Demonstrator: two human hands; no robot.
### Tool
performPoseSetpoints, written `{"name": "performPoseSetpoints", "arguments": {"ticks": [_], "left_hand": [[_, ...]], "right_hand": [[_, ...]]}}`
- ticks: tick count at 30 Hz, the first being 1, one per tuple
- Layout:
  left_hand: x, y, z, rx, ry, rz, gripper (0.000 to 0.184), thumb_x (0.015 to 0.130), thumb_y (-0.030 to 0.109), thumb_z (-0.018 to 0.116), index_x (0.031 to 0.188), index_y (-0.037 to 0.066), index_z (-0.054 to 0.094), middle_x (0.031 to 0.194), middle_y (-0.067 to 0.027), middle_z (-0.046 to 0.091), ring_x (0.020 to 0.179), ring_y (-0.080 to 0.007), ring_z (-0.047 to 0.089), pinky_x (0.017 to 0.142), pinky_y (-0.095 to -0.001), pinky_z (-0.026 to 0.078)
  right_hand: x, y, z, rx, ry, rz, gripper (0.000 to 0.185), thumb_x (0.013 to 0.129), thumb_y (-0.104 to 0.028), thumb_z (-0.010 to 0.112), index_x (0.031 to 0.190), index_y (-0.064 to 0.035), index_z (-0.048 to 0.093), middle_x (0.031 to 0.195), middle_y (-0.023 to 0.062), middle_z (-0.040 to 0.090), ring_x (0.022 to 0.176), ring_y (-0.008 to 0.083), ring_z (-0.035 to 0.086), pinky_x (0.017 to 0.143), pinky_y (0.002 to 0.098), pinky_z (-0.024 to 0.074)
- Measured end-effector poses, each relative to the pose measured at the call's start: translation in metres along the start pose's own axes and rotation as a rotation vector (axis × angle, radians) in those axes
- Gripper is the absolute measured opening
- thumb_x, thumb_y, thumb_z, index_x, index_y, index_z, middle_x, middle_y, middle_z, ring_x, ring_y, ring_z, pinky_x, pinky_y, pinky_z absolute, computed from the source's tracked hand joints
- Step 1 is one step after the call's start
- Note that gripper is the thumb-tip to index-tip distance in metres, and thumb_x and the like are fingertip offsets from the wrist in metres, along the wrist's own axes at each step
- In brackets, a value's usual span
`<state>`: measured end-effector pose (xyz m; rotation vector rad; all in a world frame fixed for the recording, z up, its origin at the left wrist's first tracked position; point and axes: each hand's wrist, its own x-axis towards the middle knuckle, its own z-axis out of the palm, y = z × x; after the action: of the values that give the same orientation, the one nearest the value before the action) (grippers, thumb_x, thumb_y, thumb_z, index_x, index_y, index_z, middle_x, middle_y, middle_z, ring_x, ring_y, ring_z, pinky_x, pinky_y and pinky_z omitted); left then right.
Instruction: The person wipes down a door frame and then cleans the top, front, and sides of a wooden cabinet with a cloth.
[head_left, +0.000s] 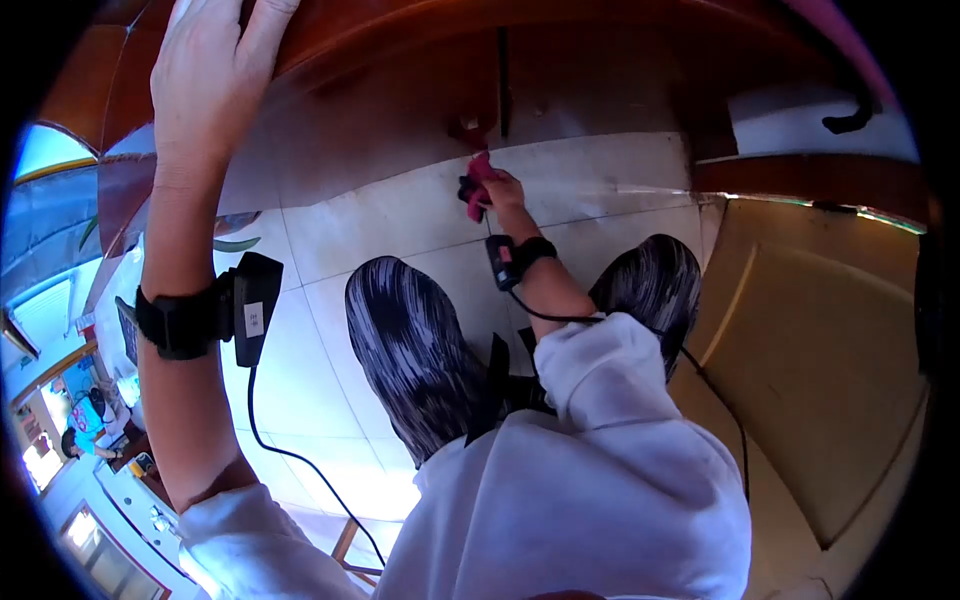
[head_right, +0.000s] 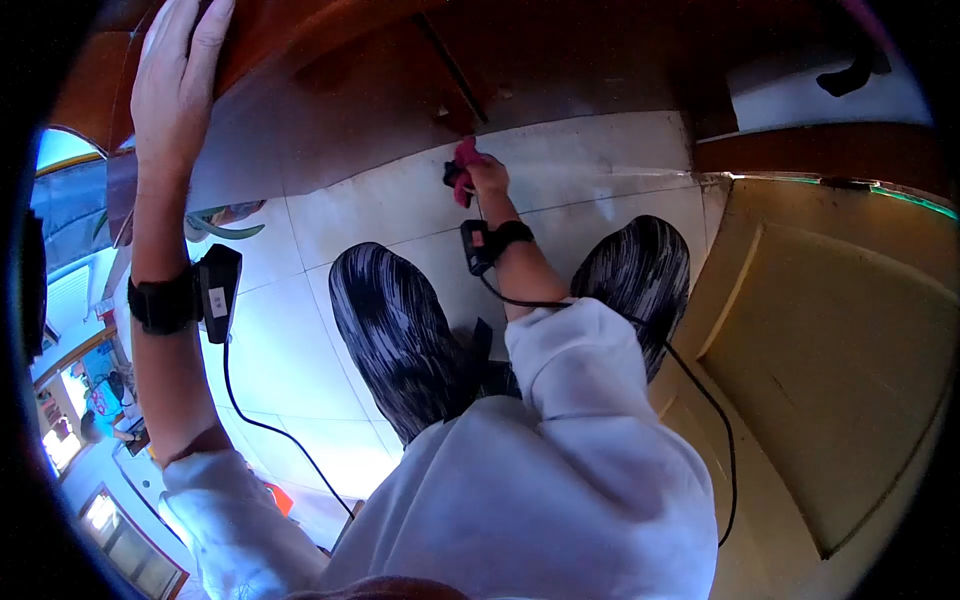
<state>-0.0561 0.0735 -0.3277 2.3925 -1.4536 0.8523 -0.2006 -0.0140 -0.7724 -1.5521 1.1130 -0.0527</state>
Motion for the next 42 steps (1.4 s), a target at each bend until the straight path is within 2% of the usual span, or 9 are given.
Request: {"name": "performPoseSetpoints", "arguments": {"ticks": [2, 4, 9, 14, 20, 30, 38, 41, 42], "left_hand": [[-0.001, 0.0, -0.005, 0.001, -0.001, 0.025, 0.037, 0.089, 0.025, 0.05, 0.117, 0.0, 0.052, 0.121, -0.0197, 0.051, 0.12, -0.0309, 0.043, 0.102, -0.0364, 0.031], [-0.001, 0.009, -0.012, 0.013, -0.001, -0.028, 0.037, 0.089, 0.025, 0.05, 0.117, 0.0, 0.052, 0.121, -0.0188, 0.052, 0.12, -0.0305, 0.043, 0.102, -0.0363, 0.031], [0.0, -0.002, -0.017, 0.008, 0.006, -0.001, 0.037, 0.089, 0.024, 0.051, 0.116, 0.0, 0.053, 0.121, -0.0183, 0.052, 0.12, -0.0303, 0.043, 0.102, -0.0362, 0.031], [-0.001, -0.007, -0.016, 0.009, 0.013, 0.018, 0.037, 0.088, 0.024, 0.052, 0.116, 0.0, 0.053, 0.12, -0.0188, 0.052, 0.119, -0.0308, 0.044, 0.102, -0.0361, 0.031], [-0.004, -0.007, -0.013, 0.006, 0.055, 0.007, 0.037, 0.088, 0.026, 0.052, 0.115, 0.0, 0.054, 0.119, -0.0201, 0.052, 0.117, -0.0314, 0.046, 0.101, -0.0362, 0.033], [0.0, 0.011, -0.013, -0.037, 0.0, -0.028, 0.035, 0.09, 0.023, 0.048, 0.116, 0.0, 0.054, 0.121, -0.0175, 0.053, 0.12, -0.0286, 0.044, 0.102, -0.0346, 0.031], [-0.001, 0.016, -0.009, -0.052, 0.018, -0.044, 0.034, 0.091, 0.022, 0.047, 0.116, -0.001, 0.054, 0.121, -0.0173, 0.053, 0.12, -0.0276, 0.044, 0.102, -0.0336, 0.031], [-0.001, 0.007, -0.006, -0.051, -0.019, -0.075, 0.034, 0.091, 0.022, 0.047, 0.115, -0.001, 0.055, 0.121, -0.0174, 0.053, 0.119, -0.0276, 0.045, 0.102, -0.0333, 0.031], [-0.001, 0.008, -0.005, -0.046, -0.027, -0.077, 0.034, 0.091, 0.022, 0.047, 0.115, -0.001, 0.055, 0.121, -0.0174, 0.053, 0.119, -0.0276, 0.045, 0.102, -0.0333, 0.031]], "right_hand": [[-0.018, -0.008, -0.017, 0.833, 0.07, 0.481, 0.034, 0.085, -0.022, 0.056, 0.115, -0.0086, 0.049, 0.099, 0.0096, 0.057, 0.083, 0.0256, 0.06, 0.062, 0.0322, 0.0511], [-0.042, -0.035, -0.039, 0.807, 0.183, 0.492, 0.034, 0.086, -0.021, 0.057, 0.116, -0.0099, 0.046, 0.1, 0.0074, 0.056, 0.089, 0.0218, 0.057, 0.067, 0.0297, 0.0496], [-0.094, -0.118, -0.072, 0.966, 0.444, -0.337, 0.035, 0.084, -0.014, 0.062, 0.112, -0.0005, 0.047, 0.103, 0.0077, 0.054, 0.092, 0.0168, 0.051, 0.084, 0.026, 0.0412], [-0.063, -0.134, -0.06, 0.818, 0.527, -0.517, 0.032, 0.084, -0.014, 0.063, 0.109, -0.0003, 0.048, 0.103, 0.0072, 0.054, 0.093, 0.0166, 0.05, 0.086, 0.0283, 0.041], [-0.088, -0.145, -0.077, 1.133, 0.253, 0.027, 0.041, 0.086, -0.018, 0.063, 0.118, -0.0018, 0.044, 0.108, 0.0086, 0.054, 0.093, 0.0188, 0.051, 0.086, 0.0276, 0.0406], [-0.093, -0.142, 0.021, 1.133, 0.423, -0.2, 0.034, 0.088, -0.015, 0.058, 0.117, -0.0035, 0.045, 0.107, 0.0059, 0.053, 0.094, 0.0157, 0.05, 0.087, 0.0271, 0.0396], [-0.021, 0.049, 0.04, 0.231, -0.151, 0.083, 0.041, 0.08, -0.027, 0.064, 0.112, -0.0031, 0.055, 0.099, 0.0106, 0.061, 0.086, 0.0212, 0.059, 0.072, 0.034, 0.0493], [-0.012, 0.043, 0.001, 0.649, -0.044, 0.246, 0.028, 0.086, -0.028, 0.054, 0.109, -0.0117, 0.052, 0.093, 0.0061, 0.059, 0.076, 0.0176, 0.059, 0.052, 0.0281, 0.05], [-0.019, 0.016, -0.017, 1.268, 0.116, 0.355, 0.025, 0.088, -0.029, 0.052, 0.108, -0.0145, 0.051, 0.094, 0.0045, 0.059, 0.075, 0.0167, 0.059, 0.051, 0.0267, 0.0504]]}}
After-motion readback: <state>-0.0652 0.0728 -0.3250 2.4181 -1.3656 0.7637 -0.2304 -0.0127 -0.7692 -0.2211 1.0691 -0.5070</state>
